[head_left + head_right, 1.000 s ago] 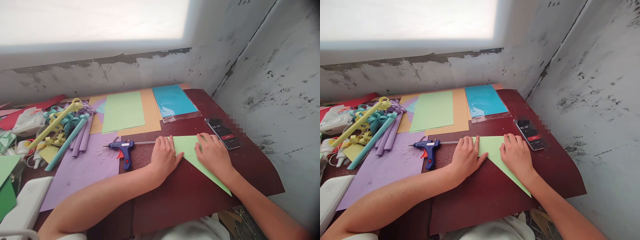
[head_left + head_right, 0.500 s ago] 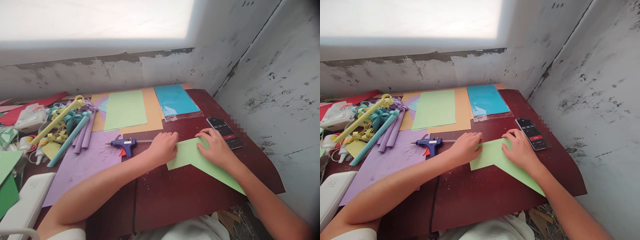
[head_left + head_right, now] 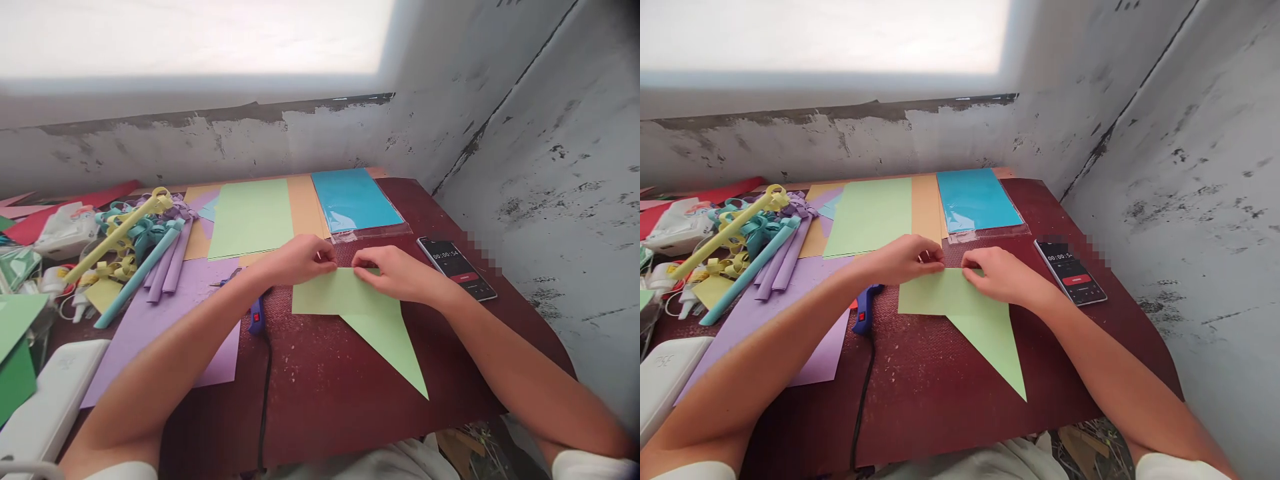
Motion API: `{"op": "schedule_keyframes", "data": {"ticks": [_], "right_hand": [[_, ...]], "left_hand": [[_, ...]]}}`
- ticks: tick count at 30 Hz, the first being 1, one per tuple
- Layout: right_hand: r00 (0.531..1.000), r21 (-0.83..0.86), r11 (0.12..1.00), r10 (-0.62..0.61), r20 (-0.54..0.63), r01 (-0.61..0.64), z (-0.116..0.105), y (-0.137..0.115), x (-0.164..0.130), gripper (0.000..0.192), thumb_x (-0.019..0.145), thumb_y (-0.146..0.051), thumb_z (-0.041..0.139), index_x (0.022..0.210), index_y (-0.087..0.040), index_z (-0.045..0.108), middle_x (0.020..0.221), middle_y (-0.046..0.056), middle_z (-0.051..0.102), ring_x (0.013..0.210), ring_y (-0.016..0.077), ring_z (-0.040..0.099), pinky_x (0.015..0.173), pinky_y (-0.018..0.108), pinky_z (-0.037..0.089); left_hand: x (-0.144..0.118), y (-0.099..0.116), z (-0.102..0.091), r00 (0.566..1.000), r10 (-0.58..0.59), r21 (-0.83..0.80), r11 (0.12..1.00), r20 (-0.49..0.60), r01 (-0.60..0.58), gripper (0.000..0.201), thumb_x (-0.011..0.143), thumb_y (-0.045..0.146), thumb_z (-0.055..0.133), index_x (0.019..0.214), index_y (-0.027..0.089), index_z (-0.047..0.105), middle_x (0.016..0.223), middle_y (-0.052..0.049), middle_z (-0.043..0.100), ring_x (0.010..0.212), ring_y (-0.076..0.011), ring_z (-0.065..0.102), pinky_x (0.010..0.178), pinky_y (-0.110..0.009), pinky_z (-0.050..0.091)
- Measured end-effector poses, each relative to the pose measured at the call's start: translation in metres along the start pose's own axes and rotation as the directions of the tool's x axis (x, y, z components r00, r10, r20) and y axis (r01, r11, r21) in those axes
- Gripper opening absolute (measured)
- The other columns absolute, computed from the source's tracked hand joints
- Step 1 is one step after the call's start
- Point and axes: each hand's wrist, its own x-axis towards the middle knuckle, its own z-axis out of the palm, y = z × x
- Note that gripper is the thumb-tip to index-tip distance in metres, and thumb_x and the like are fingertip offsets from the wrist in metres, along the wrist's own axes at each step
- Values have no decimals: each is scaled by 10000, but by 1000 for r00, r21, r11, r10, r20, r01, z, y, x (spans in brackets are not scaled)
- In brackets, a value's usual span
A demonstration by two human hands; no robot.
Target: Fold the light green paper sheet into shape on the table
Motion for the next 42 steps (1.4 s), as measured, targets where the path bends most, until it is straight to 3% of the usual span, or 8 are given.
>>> {"op": "schedule_keyframes", "data": {"ticks": [4,9,16,20,25,31,37,42], "right_hand": [[991,33,991,-131,-35,132,7,-4,33,177,941,-240,509,866,-211,666,870,28,710,780,172,601,709,313,437],[962,19,974,-219,-161,225,25,11,50,181,937,-204,501,864,-189,665,912,67,724,824,191,619,767,344,454],[930,19,958,-274,-246,287,42,20,50,203,967,-266,515,1009,-177,693,1045,106,748,957,228,666,854,371,487],[900,0,955,-280,-334,297,47,19,52,197,954,-244,512,934,-185,698,968,94,753,920,234,675,854,382,493],[841,-22,941,-313,-442,339,50,19,53,137,916,-233,568,858,-210,689,913,70,769,891,239,691,844,392,493],[793,-88,932,-346,-501,351,54,14,51,132,883,-199,596,778,-229,670,810,38,747,825,229,676,833,399,469],[792,-137,933,-355,-497,333,44,12,45,108,891,-218,616,838,-234,708,872,33,778,871,244,664,824,411,425],[790,-174,927,-375,-486,333,41,12,44,142,903,-211,601,815,-240,708,832,18,772,855,237,641,810,406,403]], "left_hand": [[-5,-1,-11,990,-98,59,993,-97,104,219,888,315,577,933,179,742,872,-44,739,716,-137,592,635,-265,403],[-9,-15,-1,951,-269,-16,963,-152,270,235,867,346,629,918,172,778,902,-71,776,739,-154,624,646,-280,423],[-18,-30,23,920,-154,-155,983,-360,104,248,901,336,627,908,160,801,894,-64,805,811,-154,677,766,-297,508],[-16,-32,32,878,-120,-175,984,-464,42,209,897,305,660,942,172,815,948,-65,819,873,-162,718,848,-310,547],[-14,-34,41,815,-50,-155,987,-577,-49,150,885,282,696,904,210,827,926,-48,824,827,-164,742,813,-308,566],[-17,-24,44,807,-14,-108,992,-590,-62,115,870,268,719,874,216,821,867,-32,818,746,-146,711,727,-284,539],[-21,-17,43,773,4,-49,998,-634,-45,145,885,253,686,845,221,822,820,-21,806,697,-135,667,669,-279,490],[-23,-16,42,790,-1,-53,998,-613,-40,119,866,254,706,851,219,818,847,-25,813,719,-138,682,702,-279,522]]}}
